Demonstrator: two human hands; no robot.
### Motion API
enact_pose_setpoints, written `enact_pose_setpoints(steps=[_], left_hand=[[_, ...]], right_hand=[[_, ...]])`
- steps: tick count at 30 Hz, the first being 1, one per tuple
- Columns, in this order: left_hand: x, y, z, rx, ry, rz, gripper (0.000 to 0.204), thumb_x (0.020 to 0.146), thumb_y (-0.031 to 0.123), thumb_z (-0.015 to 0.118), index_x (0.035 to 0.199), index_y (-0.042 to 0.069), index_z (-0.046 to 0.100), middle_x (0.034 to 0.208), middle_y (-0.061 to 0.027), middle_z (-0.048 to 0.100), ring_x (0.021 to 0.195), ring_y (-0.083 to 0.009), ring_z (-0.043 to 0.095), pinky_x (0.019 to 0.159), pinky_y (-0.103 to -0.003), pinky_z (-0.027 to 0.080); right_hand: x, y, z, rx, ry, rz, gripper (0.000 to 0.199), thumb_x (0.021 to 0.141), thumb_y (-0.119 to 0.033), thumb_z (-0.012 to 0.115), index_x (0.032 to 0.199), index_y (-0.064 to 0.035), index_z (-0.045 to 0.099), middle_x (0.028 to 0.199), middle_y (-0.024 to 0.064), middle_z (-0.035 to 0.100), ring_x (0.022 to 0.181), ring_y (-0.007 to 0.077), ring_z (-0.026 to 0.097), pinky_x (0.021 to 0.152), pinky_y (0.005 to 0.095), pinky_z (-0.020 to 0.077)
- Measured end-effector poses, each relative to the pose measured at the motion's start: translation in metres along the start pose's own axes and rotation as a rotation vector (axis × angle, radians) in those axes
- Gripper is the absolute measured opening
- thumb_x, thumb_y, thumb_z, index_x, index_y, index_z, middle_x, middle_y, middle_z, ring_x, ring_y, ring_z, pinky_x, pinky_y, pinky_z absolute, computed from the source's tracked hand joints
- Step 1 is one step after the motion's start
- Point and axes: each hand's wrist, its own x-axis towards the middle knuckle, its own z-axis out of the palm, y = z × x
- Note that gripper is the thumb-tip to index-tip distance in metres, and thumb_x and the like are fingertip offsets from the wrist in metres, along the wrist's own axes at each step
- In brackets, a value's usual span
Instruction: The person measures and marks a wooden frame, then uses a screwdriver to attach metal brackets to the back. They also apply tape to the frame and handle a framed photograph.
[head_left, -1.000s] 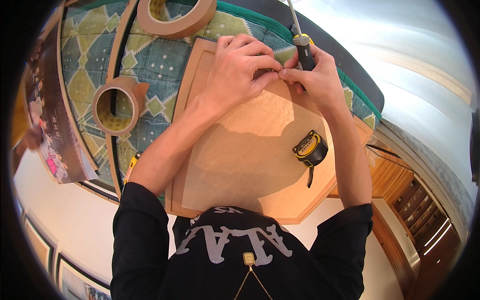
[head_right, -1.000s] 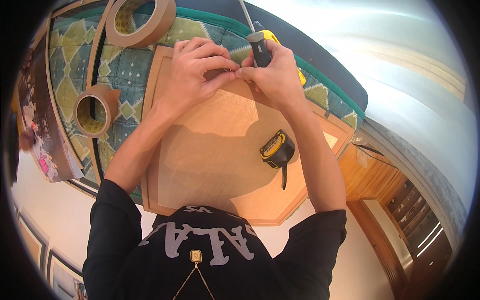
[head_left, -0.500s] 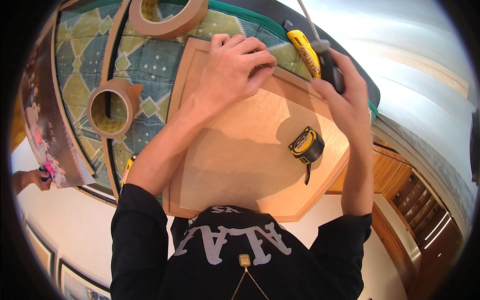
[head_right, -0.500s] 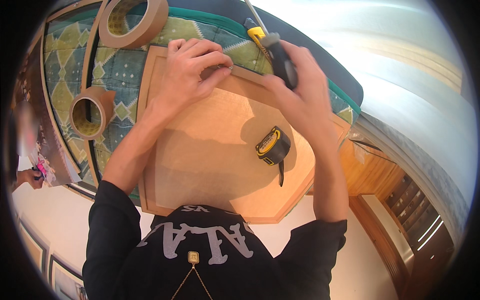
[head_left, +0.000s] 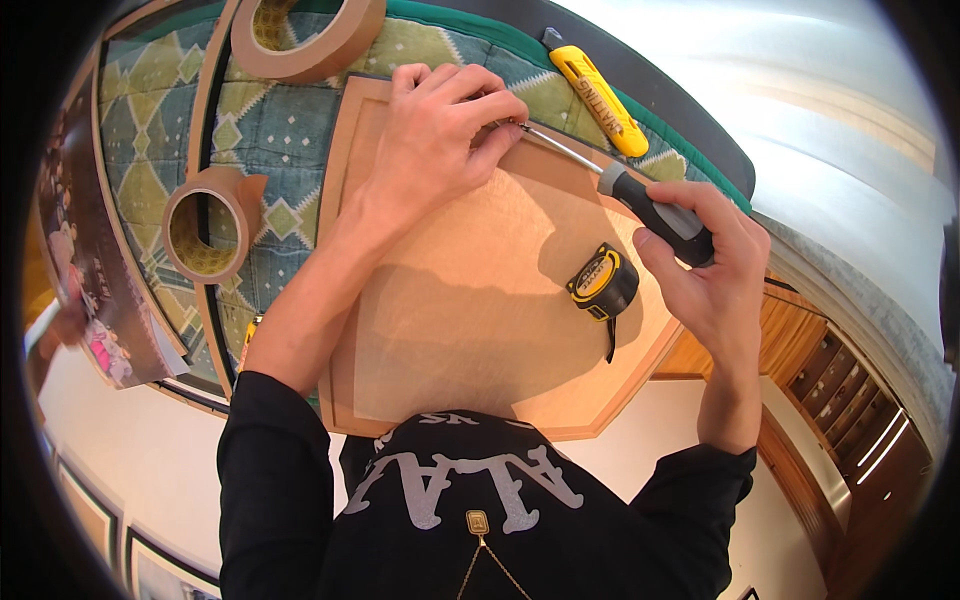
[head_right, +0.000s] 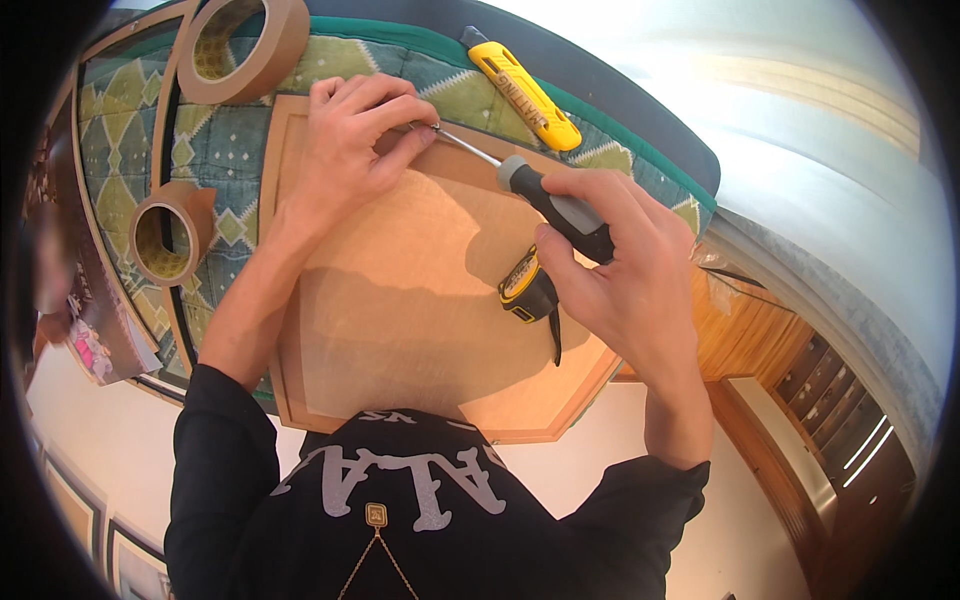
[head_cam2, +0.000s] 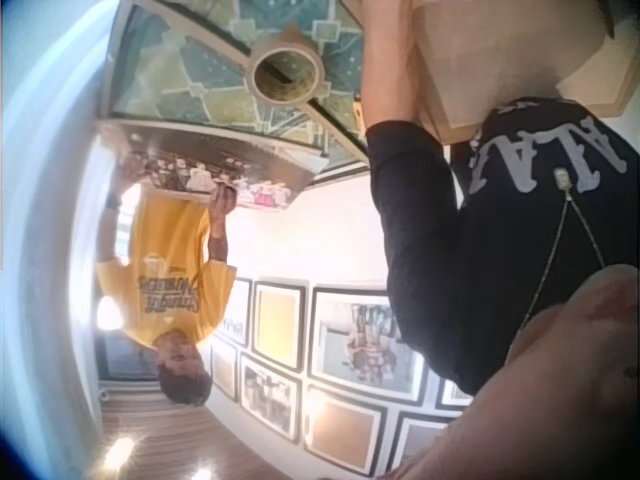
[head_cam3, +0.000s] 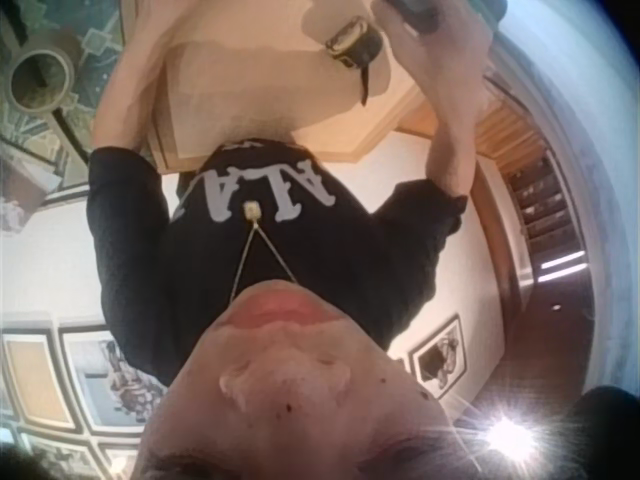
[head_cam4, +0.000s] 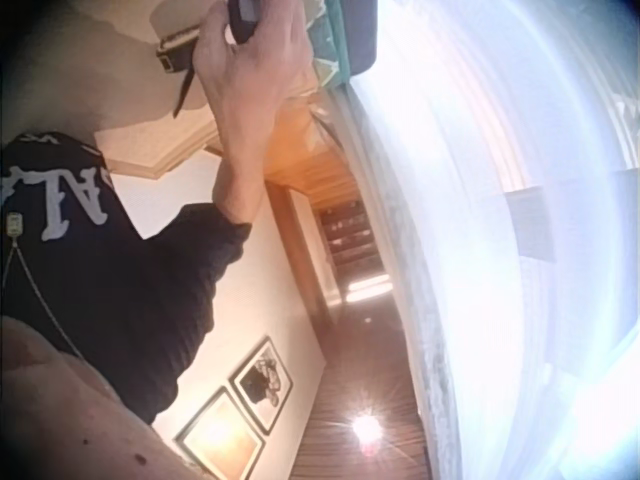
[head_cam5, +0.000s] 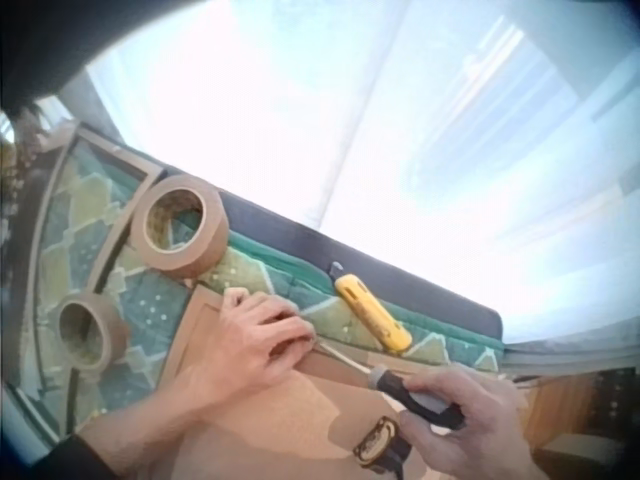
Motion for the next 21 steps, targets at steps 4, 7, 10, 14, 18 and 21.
enact_pose_setpoints(steps=[4,7,10,14,18,21], left_hand=[[0.0,0.001,-0.002,0.012,-0.012,0.0,0.009,0.078,0.015,0.076,0.085,0.018,0.072,0.09,0.0044,0.065,0.083,-0.0162,0.061,0.082,-0.036,0.034],[0.0,0.002,-0.002,0.013,-0.013,0.002,0.009,0.078,0.015,0.076,0.086,0.019,0.072,0.09,0.0045,0.065,0.083,-0.0161,0.061,0.081,-0.036,0.034],[0.001,0.002,-0.002,0.014,-0.008,0.013,0.01,0.078,0.016,0.076,0.086,0.019,0.072,0.09,0.0046,0.064,0.083,-0.016,0.061,0.081,-0.036,0.034],[0.0,0.0,-0.002,0.024,-0.018,0.012,0.01,0.079,0.017,0.076,0.087,0.019,0.071,0.09,0.0047,0.064,0.083,-0.0158,0.061,0.081,-0.036,0.033],[0.0,0.0,-0.001,0.025,-0.017,0.017,0.011,0.079,0.018,0.076,0.088,0.019,0.071,0.09,0.0047,0.064,0.082,-0.0159,0.061,0.081,-0.036,0.033],[-0.001,-0.001,-0.001,0.022,-0.014,0.024,0.01,0.079,0.018,0.076,0.088,0.019,0.071,0.09,0.0047,0.064,0.082,-0.0159,0.061,0.081,-0.037,0.033]], right_hand=[[0.004,0.001,0.0,0.014,0.002,-0.008,0.028,0.075,0.0,0.075,0.102,-0.0016,0.067,0.088,0.0071,0.071,0.075,0.0109,0.066,0.069,0.0234,0.0521],[0.004,0.0,-0.001,0.027,0.016,0.013,0.028,0.074,0.0,0.075,0.101,-0.0017,0.068,0.086,0.0063,0.07,0.074,0.0098,0.065,0.068,0.0223,0.0514],[0.004,0.003,-0.004,0.009,0.002,-0.01,0.029,0.073,0.0,0.076,0.101,-0.002,0.068,0.084,0.0054,0.07,0.073,0.0089,0.064,0.067,0.0215,0.0505],[0.01,0.004,-0.006,0.005,-0.026,-0.004,0.029,0.073,0.0,0.076,0.101,-0.0026,0.068,0.082,0.0045,0.07,0.071,0.0081,0.063,0.066,0.0214,0.0499],[0.01,0.005,-0.005,0.036,-0.006,0.017,0.029,0.073,0.0,0.076,0.1,-0.0025,0.068,0.081,0.0044,0.07,0.069,0.0078,0.062,0.065,0.0214,0.0492],[0.012,0.002,-0.006,0.035,-0.022,0.017,0.029,0.072,0.001,0.075,0.1,-0.0024,0.068,0.081,0.0051,0.069,0.069,0.0083,0.062,0.064,0.0215,0.0488]])
